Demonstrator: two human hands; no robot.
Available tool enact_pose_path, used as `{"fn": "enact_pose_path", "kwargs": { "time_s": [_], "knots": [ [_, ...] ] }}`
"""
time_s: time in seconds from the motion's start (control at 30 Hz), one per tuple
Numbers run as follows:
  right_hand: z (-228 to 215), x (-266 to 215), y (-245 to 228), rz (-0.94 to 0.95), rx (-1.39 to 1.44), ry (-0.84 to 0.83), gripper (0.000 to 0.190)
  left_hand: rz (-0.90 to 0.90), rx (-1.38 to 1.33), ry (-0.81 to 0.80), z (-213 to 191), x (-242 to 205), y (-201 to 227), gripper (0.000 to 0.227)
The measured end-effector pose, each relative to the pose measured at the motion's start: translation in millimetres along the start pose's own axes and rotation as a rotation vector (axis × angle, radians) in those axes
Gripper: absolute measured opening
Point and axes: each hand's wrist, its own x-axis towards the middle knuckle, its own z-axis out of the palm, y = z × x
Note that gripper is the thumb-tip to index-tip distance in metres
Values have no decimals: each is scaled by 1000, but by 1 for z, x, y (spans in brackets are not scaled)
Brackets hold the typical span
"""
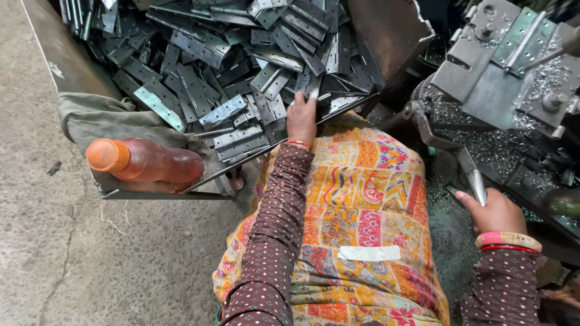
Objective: The person sits on the floor and repeatedly picks up metal pieces from a large bin. They place each piece into a machine, operate a lever to process it, and then remove the finished piece, continuing this cycle throughout the video.
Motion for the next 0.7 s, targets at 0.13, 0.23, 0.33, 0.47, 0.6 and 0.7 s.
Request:
{"fn": "enact_pose_path", "kwargs": {
  "time_s": [0.13, 0.23, 0.33, 0.47, 0.6, 0.7],
  "knots": [
    [2, 2, 4, -19, 36, 19, 64, 56, 284, 41, -5, -5, -7, 22],
    [10, 9, 11, -55, 23, 36, 64, 111, 290, 135, -4, 0, -13, 22],
    [22, 16, 17, -110, -28, 85, 65, 99, 273, 49, -7, 2, -21, 28],
    [32, 26, 25, -131, -6, 123, 64, 138, 113, -96, -19, -8, -20, 39],
    [45, 30, 30, -153, 4, 151, 64, 219, 44, -20, -43, -4, 3, 29],
    [52, 35, 27, -146, 22, 168, 62, 275, -4, 58, -66, 19, 47, 28]
  ]
}}
